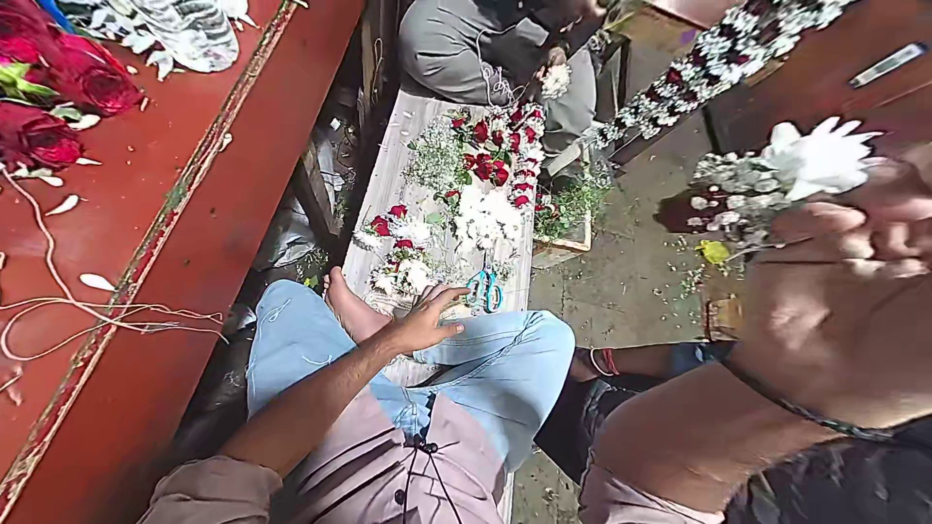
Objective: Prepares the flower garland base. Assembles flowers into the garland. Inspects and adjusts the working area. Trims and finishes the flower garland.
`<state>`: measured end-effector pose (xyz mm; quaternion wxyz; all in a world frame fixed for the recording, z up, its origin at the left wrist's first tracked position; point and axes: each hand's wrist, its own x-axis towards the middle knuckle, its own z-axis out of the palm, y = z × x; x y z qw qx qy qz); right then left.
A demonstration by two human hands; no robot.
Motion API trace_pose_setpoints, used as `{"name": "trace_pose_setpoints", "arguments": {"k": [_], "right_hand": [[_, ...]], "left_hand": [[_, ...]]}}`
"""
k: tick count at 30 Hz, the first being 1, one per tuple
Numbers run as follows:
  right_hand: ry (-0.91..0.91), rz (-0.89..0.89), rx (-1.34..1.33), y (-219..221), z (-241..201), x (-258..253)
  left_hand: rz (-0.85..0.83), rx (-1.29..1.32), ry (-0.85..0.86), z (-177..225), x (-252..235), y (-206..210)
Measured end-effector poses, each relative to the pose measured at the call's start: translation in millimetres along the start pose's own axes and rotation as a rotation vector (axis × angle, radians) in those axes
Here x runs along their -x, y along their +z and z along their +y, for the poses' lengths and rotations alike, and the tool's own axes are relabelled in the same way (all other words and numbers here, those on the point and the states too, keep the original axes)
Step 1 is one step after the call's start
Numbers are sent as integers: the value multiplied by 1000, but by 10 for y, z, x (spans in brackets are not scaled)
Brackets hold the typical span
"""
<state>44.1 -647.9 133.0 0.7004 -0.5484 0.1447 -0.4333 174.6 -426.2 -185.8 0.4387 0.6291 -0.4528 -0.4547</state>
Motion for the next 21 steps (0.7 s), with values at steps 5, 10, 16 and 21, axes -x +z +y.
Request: {"name": "trace_pose_setpoints", "arguments": {"k": [5,10,16,21], "right_hand": [[12,-25,28,-69,27,-53],[32,7,17,-75,44,-73],[-19,22,128,-345,12,-89],[166,105,224,-519,519,51]], "left_hand": [[35,159,22,-28,-129,3],[64,94,-48,23,-390,183],[-70,316,-120,123,-292,157],[30,286,-161,122,287,-381]]}}
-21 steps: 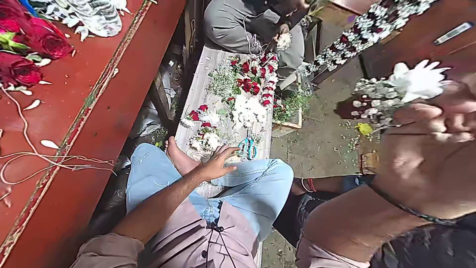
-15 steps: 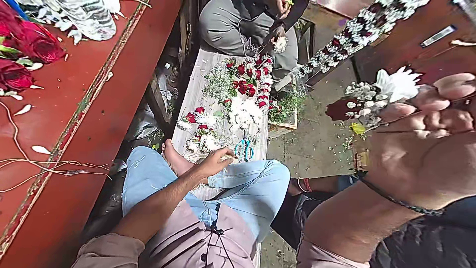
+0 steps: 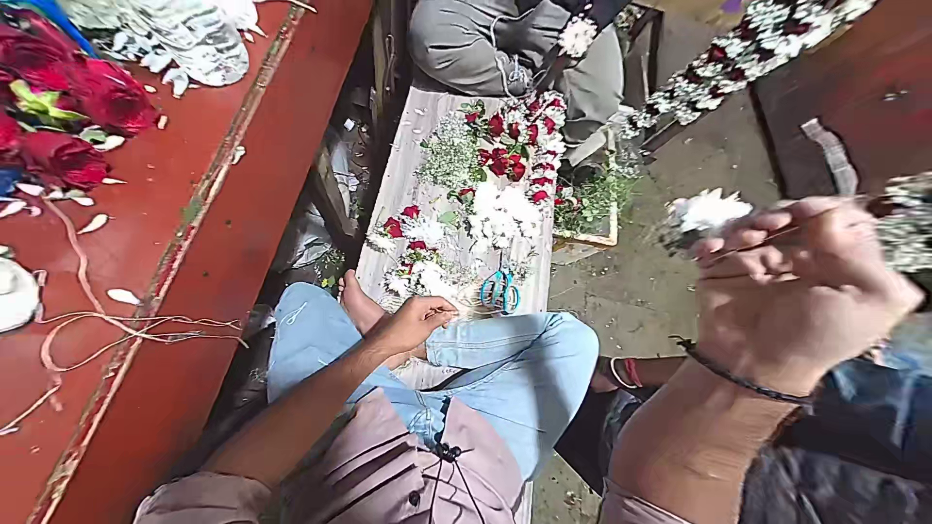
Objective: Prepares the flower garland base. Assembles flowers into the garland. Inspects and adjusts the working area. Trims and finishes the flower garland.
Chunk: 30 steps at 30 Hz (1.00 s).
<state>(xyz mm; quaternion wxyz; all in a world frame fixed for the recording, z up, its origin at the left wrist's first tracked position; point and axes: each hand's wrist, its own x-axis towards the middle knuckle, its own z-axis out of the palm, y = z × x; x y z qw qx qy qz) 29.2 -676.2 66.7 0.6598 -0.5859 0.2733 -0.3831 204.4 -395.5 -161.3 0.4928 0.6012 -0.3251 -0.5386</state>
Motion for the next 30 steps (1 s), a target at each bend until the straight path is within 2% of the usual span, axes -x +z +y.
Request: {"name": "trace_pose_setpoints", "arguments": {"k": [3,6,10,14,18,22,25,30], "right_hand": [[160,105,-18,-55,712,80],[289,294,103,-235,1439,166],[397,393,252,-517,1994,293],[462,404,320,-615,2187,411],[458,392,305,-656,2245,463],[425,396,381,-699,2256,478],[412,478,419,-766,2273,455],[428,590,411,-834,2264,412]], "left_hand": [[53,-96,0,85,296,-229],[124,-179,-40,177,519,-340],[184,-409,-193,294,643,-431],[187,-544,-309,382,650,-460],[226,-398,-310,375,614,-517],[214,-261,-210,320,624,-604],[209,-140,-161,244,650,-685],[262,-240,-75,164,681,-710]]}}
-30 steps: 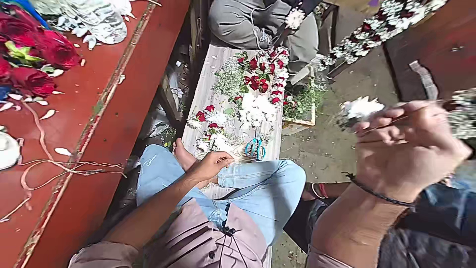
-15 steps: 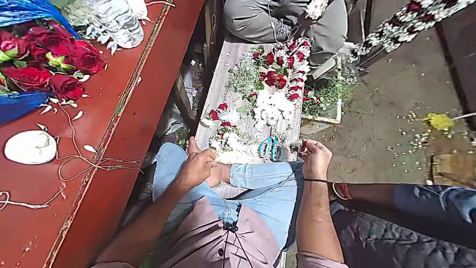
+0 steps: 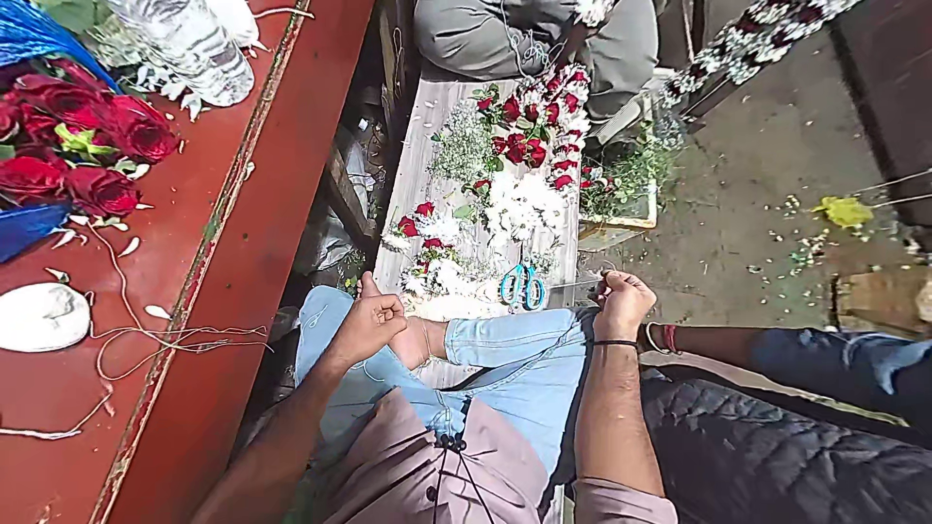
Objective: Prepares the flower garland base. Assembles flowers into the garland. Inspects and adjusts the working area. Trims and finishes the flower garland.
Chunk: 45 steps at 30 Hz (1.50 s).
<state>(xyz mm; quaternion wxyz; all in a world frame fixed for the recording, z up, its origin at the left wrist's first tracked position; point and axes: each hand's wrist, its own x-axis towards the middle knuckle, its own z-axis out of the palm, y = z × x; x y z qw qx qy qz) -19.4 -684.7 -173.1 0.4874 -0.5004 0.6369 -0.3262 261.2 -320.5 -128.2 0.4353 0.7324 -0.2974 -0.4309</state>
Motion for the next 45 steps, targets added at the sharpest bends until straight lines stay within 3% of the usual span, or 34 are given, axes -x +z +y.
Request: {"name": "trace_pose_setpoints", "arguments": {"k": [5,10,15,21,26,29,31,33,36,41,45], "right_hand": [[11,34,-20,12,-8,18],[-5,39,-44,-8,20,-4],[-17,-33,12,-45,35,116],[-12,-410,22,122,-103,370],[-230,-702,25,341,-7,420],[-230,-790,140,399,12,453],[-226,-678,433,431,75,422],[-271,-486,920,518,172,360],[-115,-489,1330,738,298,334],[-37,-473,1329,1007,444,338],[78,-440,1027,874,342,219]], "left_hand": [[-45,-105,55,-24,21,13],[-48,-6,85,-45,-4,-15],[-106,519,193,-95,57,-127],[-73,953,299,15,38,-72],[-75,963,321,81,-28,51],[-110,965,316,104,-10,88],[-131,949,322,103,12,90],[-153,909,325,88,24,93],[-175,894,311,86,-1,127],[-171,963,318,130,-46,159],[-199,1061,347,153,-71,148]]}}
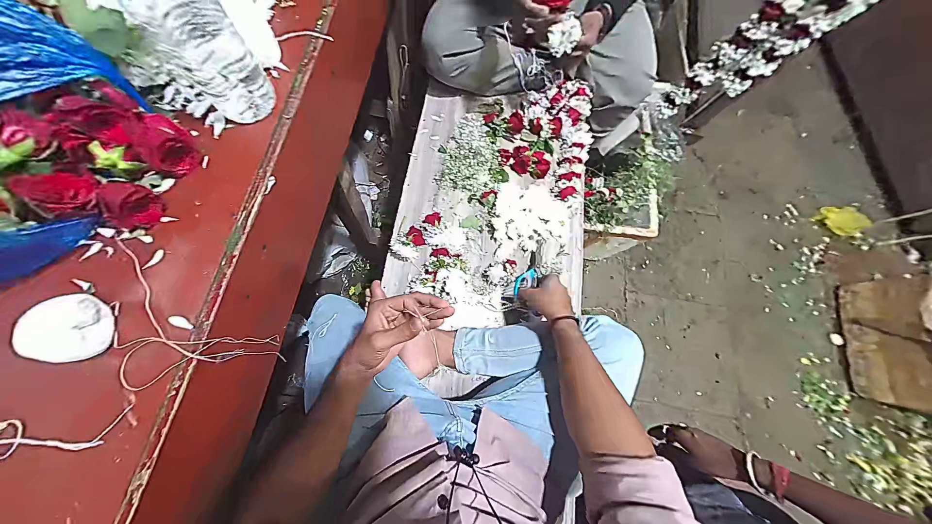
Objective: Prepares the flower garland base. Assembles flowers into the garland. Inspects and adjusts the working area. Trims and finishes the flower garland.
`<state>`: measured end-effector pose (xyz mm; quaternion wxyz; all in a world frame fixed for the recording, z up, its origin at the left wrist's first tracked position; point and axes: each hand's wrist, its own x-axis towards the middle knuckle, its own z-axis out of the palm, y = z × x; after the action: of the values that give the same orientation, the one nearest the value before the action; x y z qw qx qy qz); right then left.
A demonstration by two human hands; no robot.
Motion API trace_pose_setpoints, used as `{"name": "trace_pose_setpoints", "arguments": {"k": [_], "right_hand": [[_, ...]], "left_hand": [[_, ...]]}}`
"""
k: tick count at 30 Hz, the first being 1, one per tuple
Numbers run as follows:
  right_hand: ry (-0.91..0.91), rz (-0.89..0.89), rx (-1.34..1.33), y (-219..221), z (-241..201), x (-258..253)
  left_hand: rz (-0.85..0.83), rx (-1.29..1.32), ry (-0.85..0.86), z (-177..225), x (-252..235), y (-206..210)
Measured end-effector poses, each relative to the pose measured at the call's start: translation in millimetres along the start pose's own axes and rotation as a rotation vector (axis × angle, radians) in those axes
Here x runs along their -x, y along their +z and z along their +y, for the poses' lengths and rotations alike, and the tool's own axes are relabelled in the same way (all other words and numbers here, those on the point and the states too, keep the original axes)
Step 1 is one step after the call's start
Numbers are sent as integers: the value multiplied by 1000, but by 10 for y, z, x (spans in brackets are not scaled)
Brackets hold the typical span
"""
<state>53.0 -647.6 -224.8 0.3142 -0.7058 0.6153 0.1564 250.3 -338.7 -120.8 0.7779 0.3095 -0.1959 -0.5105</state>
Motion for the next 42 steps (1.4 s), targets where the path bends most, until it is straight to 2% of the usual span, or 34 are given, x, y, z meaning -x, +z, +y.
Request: {"name": "trace_pose_setpoints", "arguments": {"k": [4,6,9,11,14,19,22,28,33,36,39,42], "right_hand": [[23,-125,-796,-304,43,370],[-153,-246,-1047,-401,106,777],[-478,-442,-1090,-403,223,1448],[-600,-659,-1067,-351,301,1761],[-665,-943,-1018,-319,318,2072],[-660,-1066,-998,-170,344,2211],[-668,-1016,-1035,-81,297,2222],[-725,-781,-960,-81,191,2269],[-737,-649,-1046,-104,86,2224],[-657,-266,-849,-342,-1,1927],[-463,159,-376,-521,67,1184],[-230,282,-132,-502,102,483]], "left_hand": [[6,-32,1,47,28,-40],[21,-42,-6,65,22,-62],[14,-32,-7,68,-12,-97],[25,-37,-3,65,-31,-103],[31,-53,8,69,-65,-98],[26,-92,13,101,-77,-62],[15,-162,-6,93,-55,-56],[-16,-287,-20,93,-59,-63],[-70,-348,-29,17,-53,-47],[-116,-349,-45,-30,-51,-41],[-178,-335,-61,-29,-57,-51],[-197,-325,-56,-17,-33,-52]]}}
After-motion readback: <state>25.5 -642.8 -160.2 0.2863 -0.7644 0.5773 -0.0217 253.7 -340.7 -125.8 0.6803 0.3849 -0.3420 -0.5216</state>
